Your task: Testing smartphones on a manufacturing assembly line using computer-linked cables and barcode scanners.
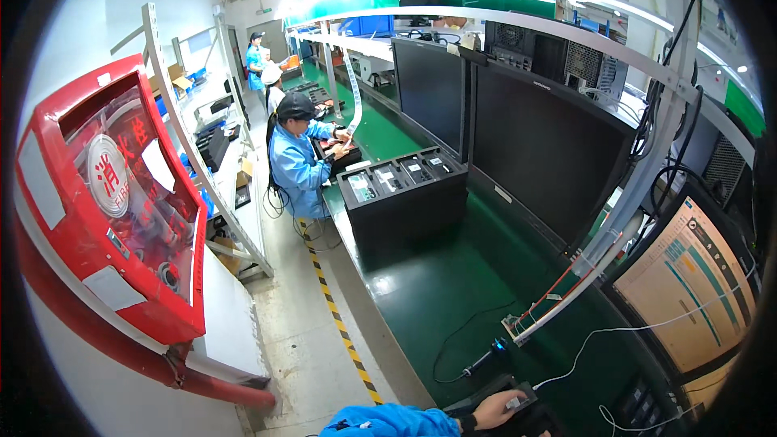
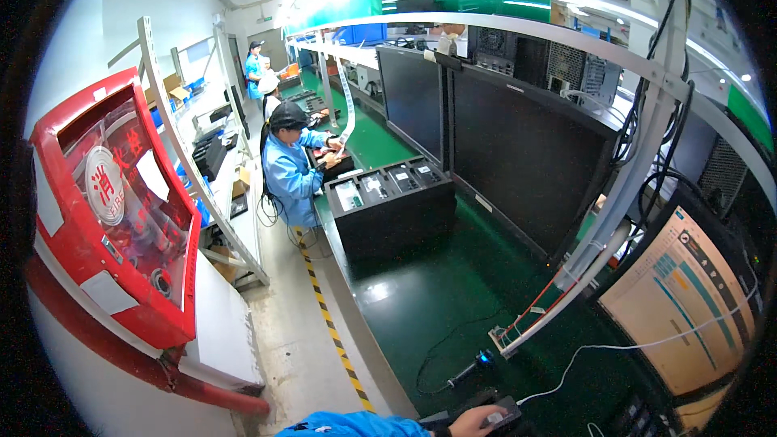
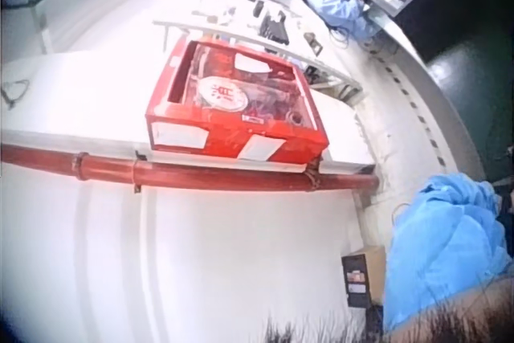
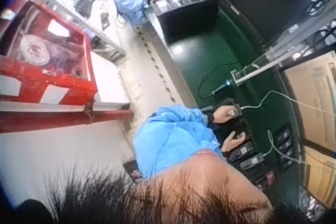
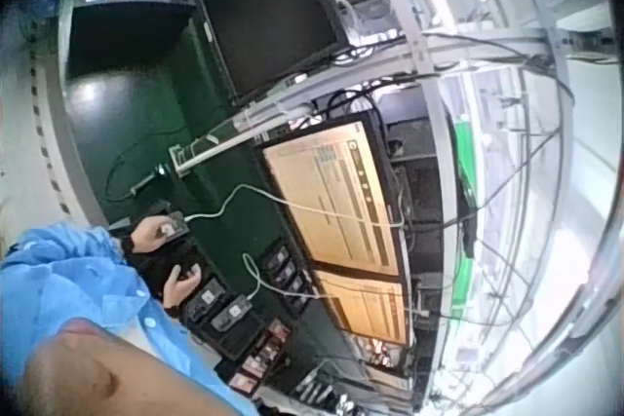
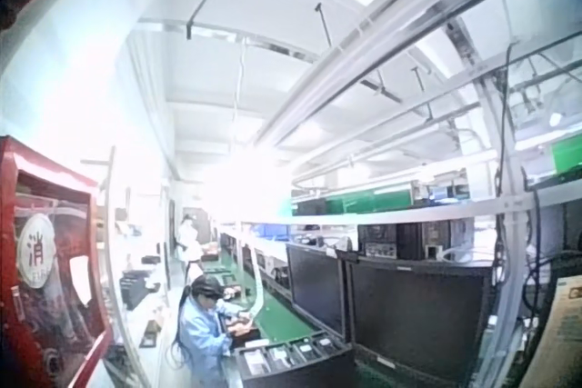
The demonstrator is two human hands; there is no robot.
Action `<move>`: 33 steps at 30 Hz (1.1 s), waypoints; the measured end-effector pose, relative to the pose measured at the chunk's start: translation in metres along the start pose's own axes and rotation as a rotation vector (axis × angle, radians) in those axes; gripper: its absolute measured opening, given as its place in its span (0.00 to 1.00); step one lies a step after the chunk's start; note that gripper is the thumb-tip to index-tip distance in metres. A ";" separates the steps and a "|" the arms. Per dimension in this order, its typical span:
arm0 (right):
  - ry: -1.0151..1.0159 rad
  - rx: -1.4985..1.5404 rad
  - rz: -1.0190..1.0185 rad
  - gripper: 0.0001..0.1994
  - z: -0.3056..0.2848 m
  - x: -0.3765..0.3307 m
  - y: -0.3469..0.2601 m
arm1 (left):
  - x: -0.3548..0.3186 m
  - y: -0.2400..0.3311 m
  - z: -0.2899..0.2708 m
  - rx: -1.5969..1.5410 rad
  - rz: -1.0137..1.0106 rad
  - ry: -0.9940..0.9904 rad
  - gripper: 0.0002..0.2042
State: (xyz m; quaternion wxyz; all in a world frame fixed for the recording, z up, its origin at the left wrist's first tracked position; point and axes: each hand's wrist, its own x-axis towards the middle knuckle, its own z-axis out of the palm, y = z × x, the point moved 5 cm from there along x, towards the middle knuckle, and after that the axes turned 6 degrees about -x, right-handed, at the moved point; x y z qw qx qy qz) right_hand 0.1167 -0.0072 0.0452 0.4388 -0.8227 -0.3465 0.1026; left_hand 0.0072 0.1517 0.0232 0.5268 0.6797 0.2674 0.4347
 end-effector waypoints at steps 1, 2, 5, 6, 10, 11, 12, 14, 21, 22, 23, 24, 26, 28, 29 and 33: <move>-0.050 0.016 0.066 0.30 0.000 -0.008 0.006 | -0.008 0.004 0.000 -0.021 -0.060 -0.019 0.15; -0.107 0.034 0.123 0.30 0.002 -0.014 0.012 | -0.016 0.005 0.001 -0.041 -0.118 -0.028 0.11; -0.253 0.179 0.275 0.31 0.013 -0.031 0.013 | -0.034 0.003 0.003 -0.056 -0.115 -0.069 0.12; -0.264 0.139 0.246 0.29 0.014 -0.034 0.004 | -0.042 0.001 0.008 -0.076 -0.152 -0.116 0.12; -0.134 0.049 0.016 0.24 0.018 -0.033 -0.010 | -0.048 -0.015 0.017 -0.234 -0.231 -0.352 0.16; -0.171 0.188 0.065 0.21 0.024 -0.032 -0.005 | -0.041 -0.002 0.013 -0.216 -0.285 -0.358 0.13; -0.196 0.332 0.106 0.19 0.029 -0.033 0.001 | -0.032 0.013 0.008 -0.194 -0.337 -0.366 0.11; -0.180 0.447 0.252 0.17 0.021 -0.036 -0.008 | -0.023 0.028 0.008 -0.160 -0.332 -0.357 0.10; -0.021 0.539 0.396 0.16 -0.053 -0.102 0.040 | -0.063 0.055 0.091 -0.206 -0.313 -0.693 0.10; 0.023 0.549 0.452 0.16 -0.067 -0.120 0.052 | -0.080 0.056 0.108 -0.265 -0.338 -0.779 0.10; 0.091 0.548 0.478 0.15 -0.080 -0.142 0.074 | -0.098 0.062 0.126 -0.293 -0.384 -0.881 0.10; 0.167 0.443 0.495 0.16 -0.085 -0.172 0.109 | -0.120 0.060 0.142 -0.290 -0.430 -0.967 0.10; 0.301 0.512 0.575 0.16 -0.108 -0.230 0.161 | -0.165 0.061 0.177 -0.261 -0.402 -1.155 0.09; 0.403 0.616 0.782 0.14 -0.129 -0.298 0.201 | -0.213 0.060 0.209 -0.203 -0.485 -1.318 0.09; 0.479 0.714 0.976 0.12 -0.137 -0.338 0.226 | -0.240 0.062 0.225 -0.145 -0.566 -1.451 0.10; 0.771 0.470 1.440 0.13 -0.111 -0.568 0.383 | -0.343 0.102 0.301 -0.299 -0.312 -1.547 0.07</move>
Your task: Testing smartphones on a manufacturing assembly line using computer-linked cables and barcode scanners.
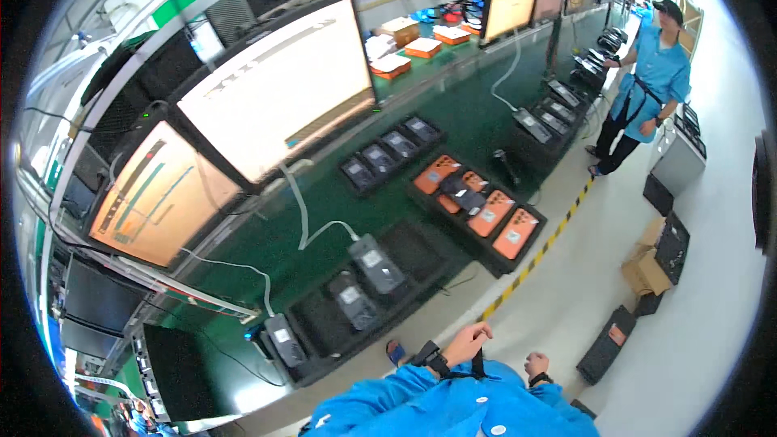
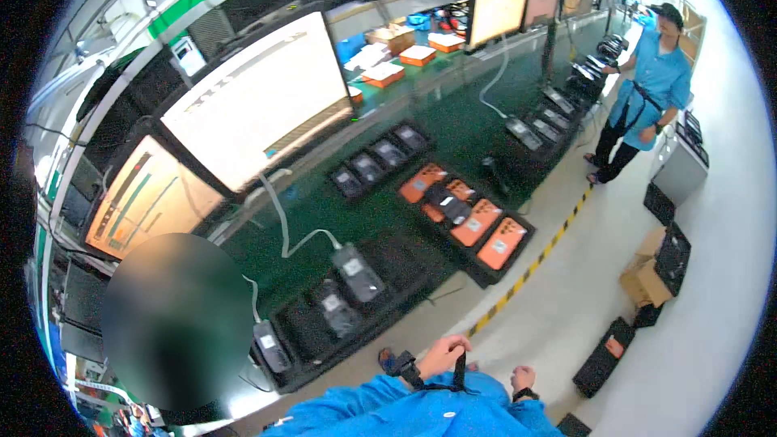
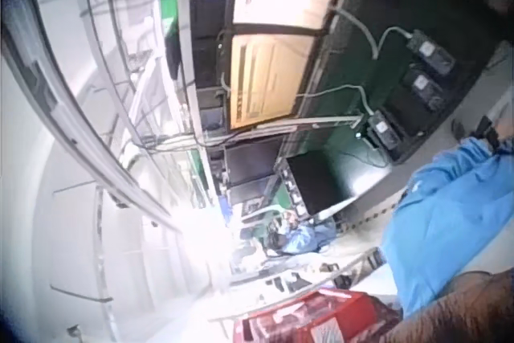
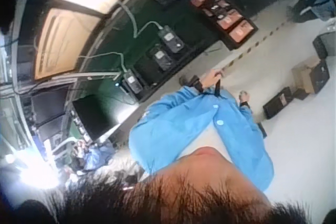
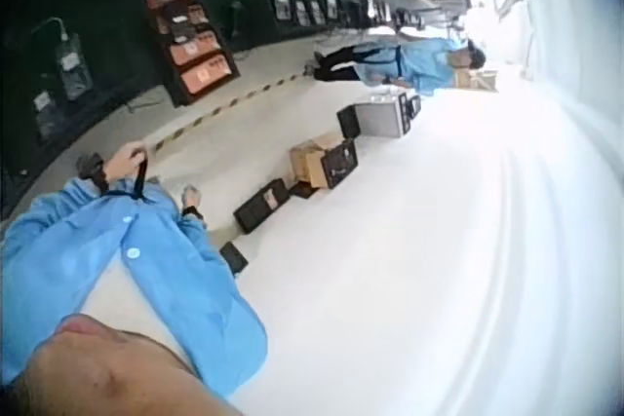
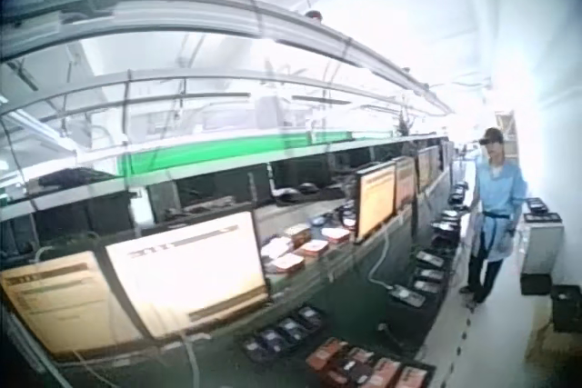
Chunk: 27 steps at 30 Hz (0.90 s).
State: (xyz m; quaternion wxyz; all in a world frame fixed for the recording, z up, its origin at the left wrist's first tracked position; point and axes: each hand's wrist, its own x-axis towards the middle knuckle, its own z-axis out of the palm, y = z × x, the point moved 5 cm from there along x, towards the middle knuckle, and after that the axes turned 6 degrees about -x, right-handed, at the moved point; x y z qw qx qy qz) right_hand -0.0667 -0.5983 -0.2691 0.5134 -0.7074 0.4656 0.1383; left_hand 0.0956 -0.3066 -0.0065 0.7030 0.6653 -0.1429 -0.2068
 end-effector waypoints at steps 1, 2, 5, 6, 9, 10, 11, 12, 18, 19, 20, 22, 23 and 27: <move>0.152 -0.141 0.042 0.13 -0.037 0.038 0.062 | 0.018 -0.001 0.032 -0.029 0.000 -0.049 0.07; 0.093 0.101 0.081 0.13 -0.031 0.020 0.030 | 0.027 -0.009 0.047 -0.002 -0.069 -0.098 0.07; -0.075 0.524 0.139 0.16 -0.043 -0.038 -0.081 | 0.067 -0.002 0.099 0.036 -0.128 -0.252 0.07; -0.145 0.525 0.122 0.16 -0.047 -0.040 -0.112 | 0.077 0.003 0.115 0.076 -0.139 -0.321 0.07; -0.216 0.553 0.029 0.17 -0.077 -0.008 -0.175 | 0.122 -0.010 0.161 0.028 -0.125 -0.422 0.06; -0.235 0.576 -0.049 0.17 -0.087 0.006 -0.188 | 0.143 -0.009 0.170 -0.065 -0.127 -0.388 0.06; -0.223 0.581 -0.048 0.17 -0.100 0.022 -0.192 | 0.163 -0.010 0.177 -0.158 -0.130 -0.353 0.06; -0.195 0.587 -0.060 0.17 -0.115 0.038 -0.196 | 0.184 -0.014 0.183 -0.153 -0.146 -0.319 0.06; -0.029 0.422 0.073 0.13 -0.205 0.163 -0.117 | 0.333 -0.036 0.213 -0.210 -0.276 -0.215 0.07; 0.001 0.541 0.179 0.08 -0.219 0.160 -0.110 | 0.356 -0.035 0.215 -0.227 -0.315 -0.175 0.07; -0.651 1.068 0.231 0.14 -0.239 0.221 -0.001 | 0.385 -0.029 0.229 -0.246 -0.306 -0.209 0.07; -0.456 -0.183 -0.184 0.08 -0.287 0.271 0.061 | 0.445 -0.029 0.252 -0.218 -0.236 -0.232 0.07; -0.333 -0.206 0.089 0.08 -0.294 0.264 0.033 | 0.467 -0.024 0.249 -0.197 -0.236 -0.189 0.07; -0.210 -0.009 0.328 0.08 -0.326 0.267 -0.101 | 0.539 0.019 0.256 -0.171 -0.228 -0.158 0.07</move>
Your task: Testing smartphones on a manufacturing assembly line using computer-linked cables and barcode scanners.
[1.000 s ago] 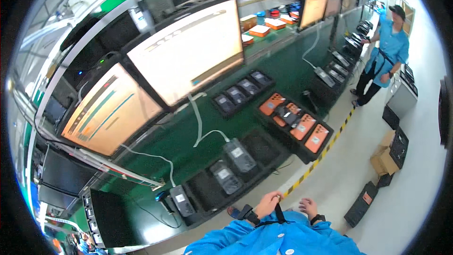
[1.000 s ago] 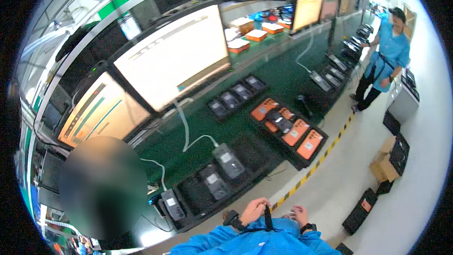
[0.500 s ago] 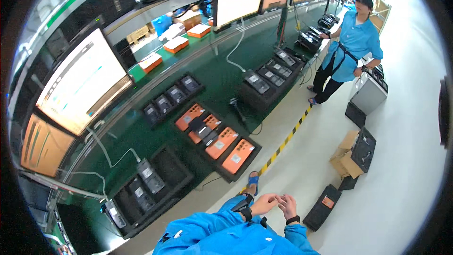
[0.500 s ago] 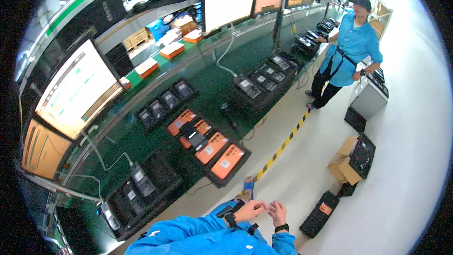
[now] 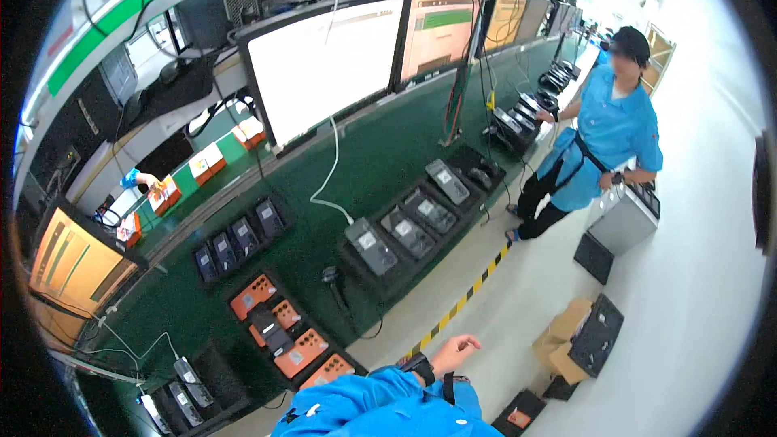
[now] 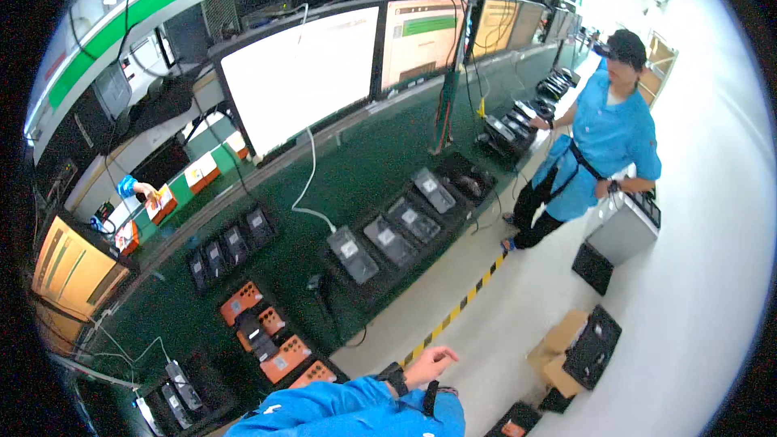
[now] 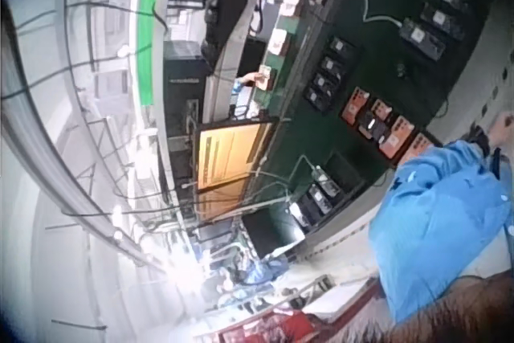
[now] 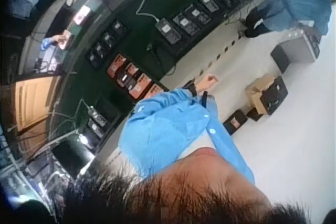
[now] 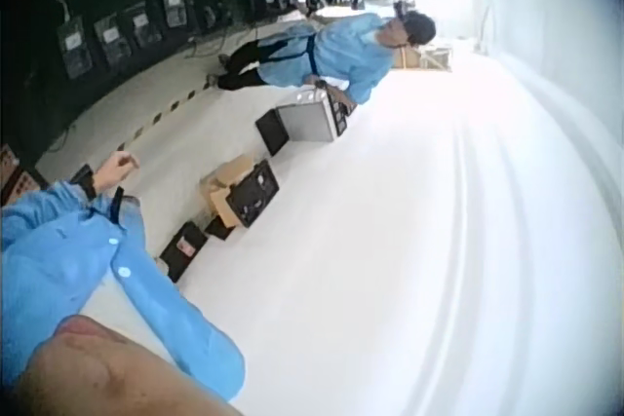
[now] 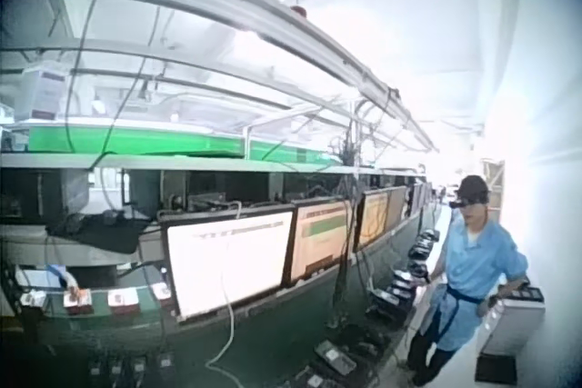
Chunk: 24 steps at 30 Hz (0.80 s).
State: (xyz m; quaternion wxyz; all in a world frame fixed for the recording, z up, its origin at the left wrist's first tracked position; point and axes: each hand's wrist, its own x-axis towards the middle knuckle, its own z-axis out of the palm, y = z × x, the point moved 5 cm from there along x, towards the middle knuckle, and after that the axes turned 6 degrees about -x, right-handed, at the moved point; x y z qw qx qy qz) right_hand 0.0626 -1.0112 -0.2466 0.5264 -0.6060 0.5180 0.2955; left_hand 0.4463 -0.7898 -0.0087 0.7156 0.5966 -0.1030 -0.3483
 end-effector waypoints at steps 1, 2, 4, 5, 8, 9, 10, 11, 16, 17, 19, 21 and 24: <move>-0.002 0.018 0.004 0.08 -0.006 0.005 -0.026 | 0.018 0.004 0.000 -0.021 -0.026 -0.009 0.07; -0.009 0.019 -0.013 0.08 -0.017 0.016 -0.051 | 0.036 -0.001 -0.001 -0.017 -0.011 0.009 0.07; -0.031 0.021 -0.028 0.08 -0.030 0.043 -0.097 | 0.067 -0.020 -0.009 -0.183 0.020 0.103 0.07; -0.041 0.023 -0.039 0.08 -0.038 0.060 -0.118 | 0.079 -0.024 -0.015 -0.215 -0.059 0.151 0.07; -0.092 0.052 -0.114 0.08 -0.064 0.120 -0.188 | 0.113 -0.008 -0.035 -0.134 -0.073 0.272 0.07; -0.138 0.089 -0.170 0.08 -0.078 0.153 -0.215 | 0.132 -0.028 -0.049 -0.141 0.037 0.369 0.07; -0.218 0.188 -0.230 0.08 -0.097 0.203 -0.238 | 0.141 -0.015 -0.049 -0.147 0.037 0.387 0.07; -0.312 0.294 -0.266 0.08 -0.116 0.252 -0.261 | 0.142 0.007 -0.055 -0.110 0.015 0.470 0.07; -0.098 0.215 -0.704 0.07 -0.107 0.142 -0.568 | 0.158 0.085 -0.096 0.152 0.277 0.830 0.07; -0.037 0.252 -0.653 0.08 -0.100 0.135 -0.610 | 0.157 0.106 -0.102 0.205 0.261 0.938 0.07; -0.131 0.220 -0.724 0.14 -0.065 0.103 -0.702 | 0.153 0.118 -0.124 0.401 0.193 1.070 0.13; -0.244 0.185 -0.862 0.14 -0.014 0.051 -0.778 | 0.156 0.131 -0.133 0.603 0.195 1.228 0.17; -0.409 -0.046 -1.082 0.15 0.074 -0.014 -0.860 | 0.162 0.134 -0.154 0.853 0.104 1.347 0.24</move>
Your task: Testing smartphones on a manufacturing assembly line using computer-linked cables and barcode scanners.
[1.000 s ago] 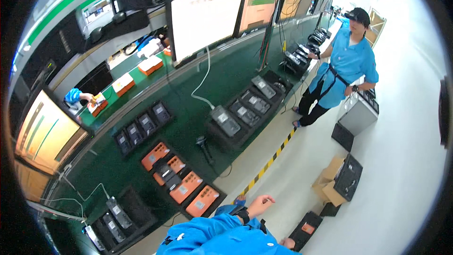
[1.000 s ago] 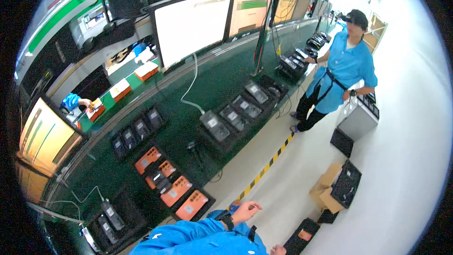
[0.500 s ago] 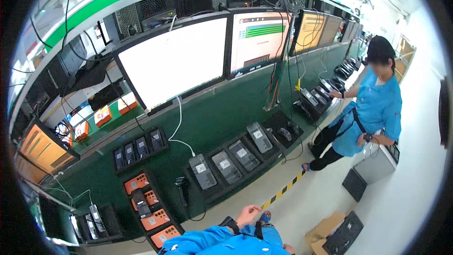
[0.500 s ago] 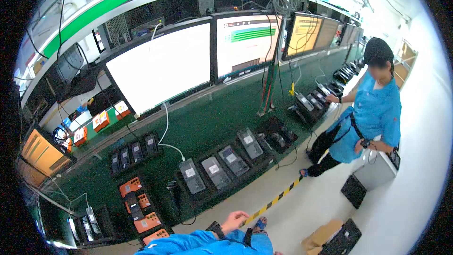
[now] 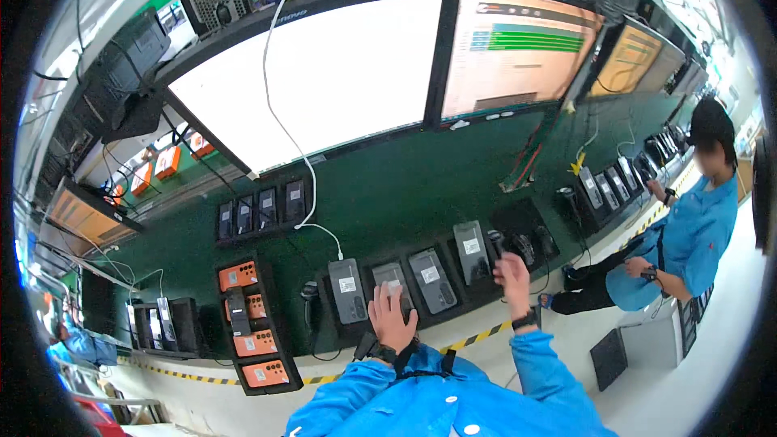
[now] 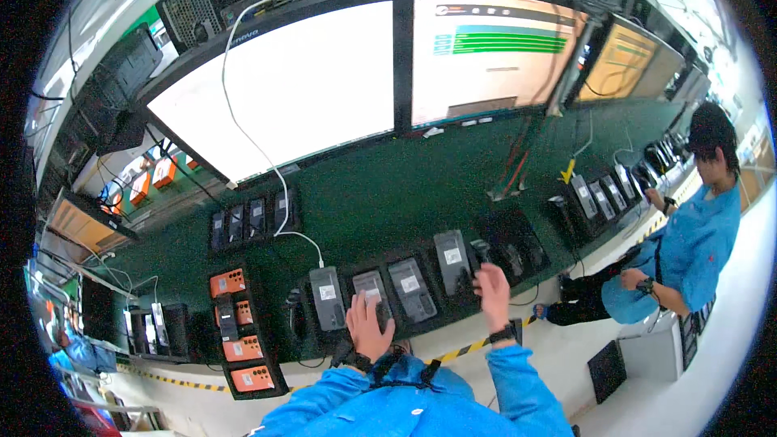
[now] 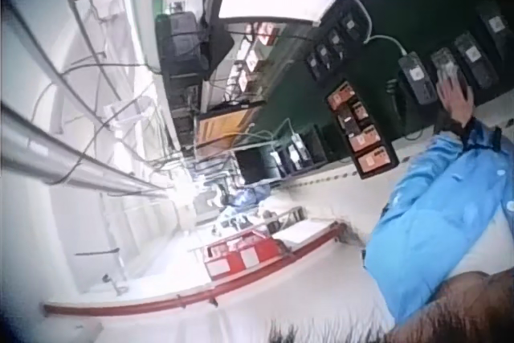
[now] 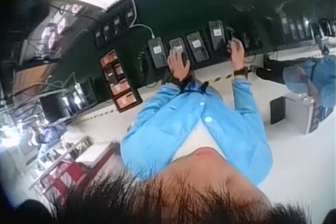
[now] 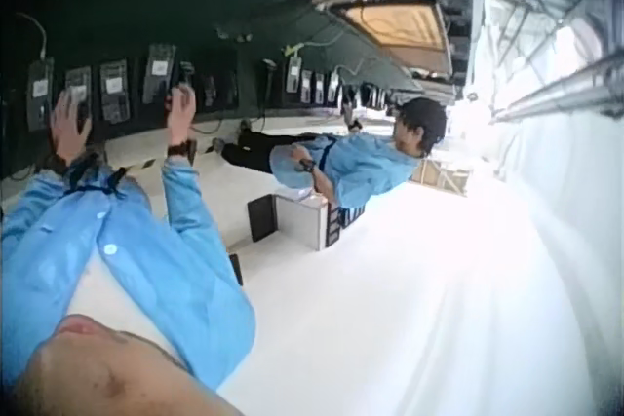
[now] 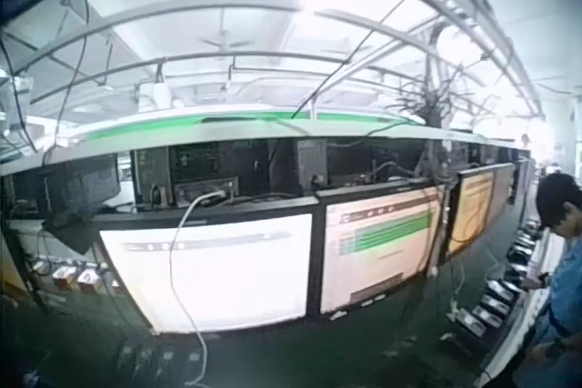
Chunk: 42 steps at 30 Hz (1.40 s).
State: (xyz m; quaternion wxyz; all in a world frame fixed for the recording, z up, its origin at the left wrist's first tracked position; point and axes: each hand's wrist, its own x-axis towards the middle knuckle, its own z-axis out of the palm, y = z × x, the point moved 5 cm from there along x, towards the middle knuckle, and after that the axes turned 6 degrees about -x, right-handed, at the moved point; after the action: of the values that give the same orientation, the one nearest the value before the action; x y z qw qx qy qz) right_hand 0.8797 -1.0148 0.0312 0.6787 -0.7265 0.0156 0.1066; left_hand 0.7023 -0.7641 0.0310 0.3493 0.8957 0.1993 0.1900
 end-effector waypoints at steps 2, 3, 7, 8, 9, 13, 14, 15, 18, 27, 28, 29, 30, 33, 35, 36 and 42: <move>0.065 -0.225 -0.245 0.19 0.026 0.051 0.011 | 0.010 -0.012 0.014 0.060 -0.023 -0.072 0.28; 0.103 -0.412 -0.296 0.22 0.046 0.065 0.000 | 0.009 -0.016 0.018 0.151 0.003 -0.093 0.28; 0.208 -1.180 -0.696 0.22 0.088 0.114 -0.010 | 0.011 -0.014 0.012 0.190 -0.023 -0.154 0.28; 0.076 -1.366 -0.658 0.18 0.089 0.134 0.016 | 0.012 -0.011 0.012 0.180 -0.021 -0.164 0.28; -0.060 -1.542 -0.616 0.17 0.092 0.150 0.034 | 0.012 -0.012 0.013 0.169 -0.031 -0.171 0.28; -0.116 -1.346 -0.313 0.13 0.114 0.149 0.023 | 0.010 -0.015 0.013 0.175 -0.086 -0.133 0.28; -0.111 -1.249 -0.314 0.14 0.118 0.141 0.012 | 0.007 -0.016 0.013 0.183 -0.099 -0.127 0.28; -0.095 -1.193 -0.522 0.13 0.121 0.127 -0.009 | 0.006 -0.016 0.013 0.202 -0.079 -0.096 0.29; -0.090 -0.949 -0.800 0.13 0.101 0.102 0.010 | 0.014 -0.010 0.016 0.190 -0.095 -0.134 0.28; 0.151 -0.714 -0.313 0.14 0.008 0.113 0.051 | 0.021 -0.006 0.018 0.271 -0.144 -0.117 0.24; 0.197 -0.823 -0.168 0.17 0.000 0.114 0.064 | 0.021 -0.007 0.019 0.284 -0.147 -0.114 0.24; 0.242 -0.735 -0.075 0.22 -0.002 0.117 0.076 | 0.020 -0.009 0.020 0.284 -0.143 -0.121 0.24; 0.236 -0.725 -0.075 0.22 -0.004 0.120 0.083 | 0.020 -0.010 0.021 0.282 -0.137 -0.128 0.24; 0.193 -0.630 -0.078 0.25 -0.008 0.127 0.087 | 0.015 -0.009 0.019 0.293 -0.140 -0.125 0.24; 0.177 -0.772 -0.152 0.28 -0.015 0.130 0.108 | 0.011 -0.006 0.018 0.282 -0.141 -0.112 0.24; 0.180 -0.772 -0.160 0.28 -0.021 0.133 0.118 | 0.009 -0.006 0.017 0.269 -0.144 -0.111 0.23; -0.193 -0.474 -0.033 0.20 -0.046 0.147 0.160 | 0.010 -0.009 0.016 0.228 -0.101 -0.056 0.24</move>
State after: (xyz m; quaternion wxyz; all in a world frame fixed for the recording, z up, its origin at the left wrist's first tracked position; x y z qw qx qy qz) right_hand 1.0025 -1.0553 -0.1491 0.4892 -0.8521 -0.0865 0.1648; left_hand 0.7162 -0.7622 0.0157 0.2599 0.9234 0.2543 0.1231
